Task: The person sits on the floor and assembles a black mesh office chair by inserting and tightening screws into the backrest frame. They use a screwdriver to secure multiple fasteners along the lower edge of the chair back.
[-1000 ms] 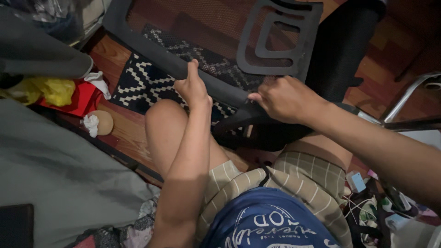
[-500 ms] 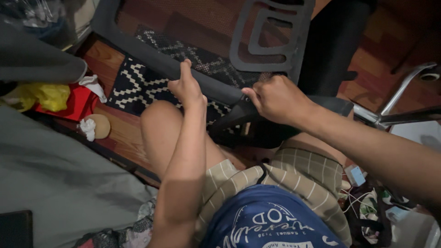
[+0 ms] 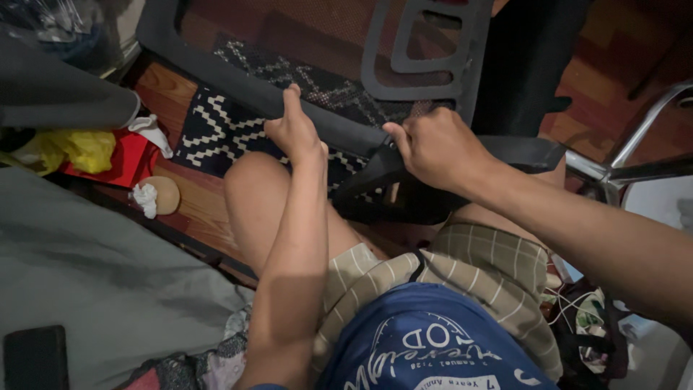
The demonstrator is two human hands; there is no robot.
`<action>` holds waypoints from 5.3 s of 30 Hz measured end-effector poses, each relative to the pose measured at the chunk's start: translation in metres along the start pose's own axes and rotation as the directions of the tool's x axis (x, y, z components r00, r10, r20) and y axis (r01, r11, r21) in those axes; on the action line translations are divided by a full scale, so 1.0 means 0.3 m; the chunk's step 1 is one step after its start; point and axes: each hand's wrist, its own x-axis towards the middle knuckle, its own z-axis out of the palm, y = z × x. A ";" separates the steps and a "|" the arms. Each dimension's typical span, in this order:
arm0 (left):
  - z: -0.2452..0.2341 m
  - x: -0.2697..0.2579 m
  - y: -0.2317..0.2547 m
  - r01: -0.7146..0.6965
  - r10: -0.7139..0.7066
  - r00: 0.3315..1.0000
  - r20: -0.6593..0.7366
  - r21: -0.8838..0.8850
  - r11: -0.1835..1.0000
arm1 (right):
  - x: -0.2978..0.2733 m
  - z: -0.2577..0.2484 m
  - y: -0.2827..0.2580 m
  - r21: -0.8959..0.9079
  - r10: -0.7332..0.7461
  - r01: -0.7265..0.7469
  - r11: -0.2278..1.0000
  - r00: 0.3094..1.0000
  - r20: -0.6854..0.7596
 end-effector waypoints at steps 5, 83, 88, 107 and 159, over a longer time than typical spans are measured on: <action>-0.007 0.004 0.001 0.061 -0.061 0.998 0.008 0.020 0.998 | -0.007 -0.024 -0.006 -0.077 -0.033 0.033 0.996 0.999 0.002; -0.018 -0.218 0.029 0.221 -0.607 0.695 0.385 0.690 0.690 | 0.253 -0.009 0.531 0.797 0.494 -0.553 0.241 0.777 0.390; -0.003 -0.221 0.164 0.566 -0.847 0.532 -0.006 0.746 0.350 | 0.243 0.006 0.534 0.829 0.452 -0.490 0.271 0.825 0.339; -0.682 0.104 -0.341 -0.317 -0.263 0.923 0.280 0.942 -0.107 | 0.207 0.116 0.637 0.719 0.349 -0.413 0.559 0.904 0.248; -0.414 0.125 -0.322 -0.483 -0.864 0.503 -0.032 0.818 -0.312 | 0.186 -0.032 0.414 0.504 0.459 -0.511 0.696 0.857 0.235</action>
